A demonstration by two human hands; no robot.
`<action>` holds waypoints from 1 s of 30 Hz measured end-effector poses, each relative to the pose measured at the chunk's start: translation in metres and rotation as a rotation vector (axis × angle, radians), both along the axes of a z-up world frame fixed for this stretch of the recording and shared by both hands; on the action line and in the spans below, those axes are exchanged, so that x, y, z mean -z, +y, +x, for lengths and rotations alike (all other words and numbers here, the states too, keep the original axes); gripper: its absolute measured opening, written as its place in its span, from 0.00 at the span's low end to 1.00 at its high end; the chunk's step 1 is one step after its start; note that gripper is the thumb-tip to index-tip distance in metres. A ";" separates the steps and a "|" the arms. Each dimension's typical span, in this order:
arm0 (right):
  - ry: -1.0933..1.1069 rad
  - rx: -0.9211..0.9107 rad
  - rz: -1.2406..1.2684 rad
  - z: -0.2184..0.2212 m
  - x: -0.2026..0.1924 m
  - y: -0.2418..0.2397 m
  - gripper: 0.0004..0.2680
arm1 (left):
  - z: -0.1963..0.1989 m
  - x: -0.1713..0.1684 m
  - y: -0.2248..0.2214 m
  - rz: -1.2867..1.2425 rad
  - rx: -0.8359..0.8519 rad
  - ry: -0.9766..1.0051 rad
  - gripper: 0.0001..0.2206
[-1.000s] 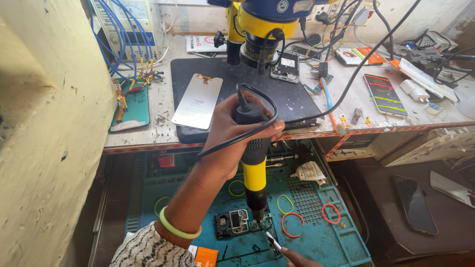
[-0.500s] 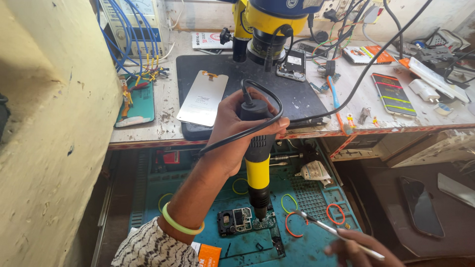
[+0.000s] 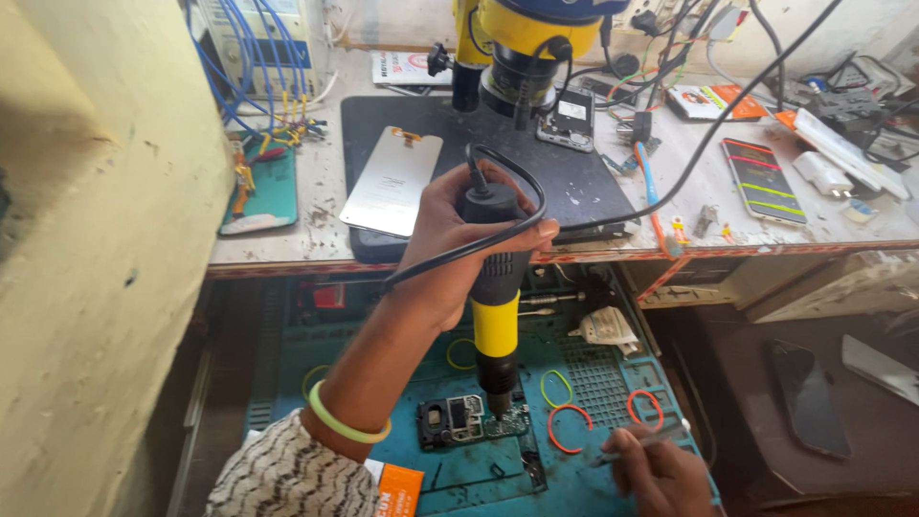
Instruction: The person uses a heat gun and a small metal tool to work on the internal circuit board of a disassembled mobile phone on a work mat.
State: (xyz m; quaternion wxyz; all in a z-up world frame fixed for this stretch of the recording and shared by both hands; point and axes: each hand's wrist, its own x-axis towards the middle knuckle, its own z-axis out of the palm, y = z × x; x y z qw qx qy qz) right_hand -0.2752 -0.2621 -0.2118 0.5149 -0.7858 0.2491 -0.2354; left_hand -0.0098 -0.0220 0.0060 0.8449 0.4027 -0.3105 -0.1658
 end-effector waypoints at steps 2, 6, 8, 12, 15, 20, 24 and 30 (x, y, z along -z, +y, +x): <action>-0.035 0.043 0.052 0.004 0.013 0.007 0.09 | -0.001 -0.001 -0.002 0.005 0.006 0.014 0.14; -0.162 0.079 -0.032 -0.003 0.002 0.008 0.07 | 0.001 0.003 0.002 -0.049 0.036 -0.028 0.15; -0.108 0.078 0.041 -0.001 -0.010 0.003 0.07 | 0.001 0.005 -0.002 -0.030 0.022 -0.024 0.15; -0.205 0.036 0.102 -0.002 -0.013 0.004 0.09 | 0.002 0.005 -0.001 -0.002 0.012 0.017 0.15; -0.146 0.001 0.349 -0.014 -0.006 -0.023 0.12 | 0.001 0.003 0.000 -0.019 0.001 -0.011 0.15; -0.732 -0.121 1.169 -0.042 0.003 -0.054 0.11 | 0.005 0.008 -0.005 -0.006 -0.003 -0.002 0.15; -0.714 -0.200 1.166 -0.059 -0.034 -0.050 0.08 | 0.001 0.000 -0.005 0.037 -0.002 0.043 0.14; -0.706 -0.495 1.041 -0.057 -0.066 -0.043 0.12 | 0.000 -0.002 -0.007 0.042 -0.009 0.046 0.14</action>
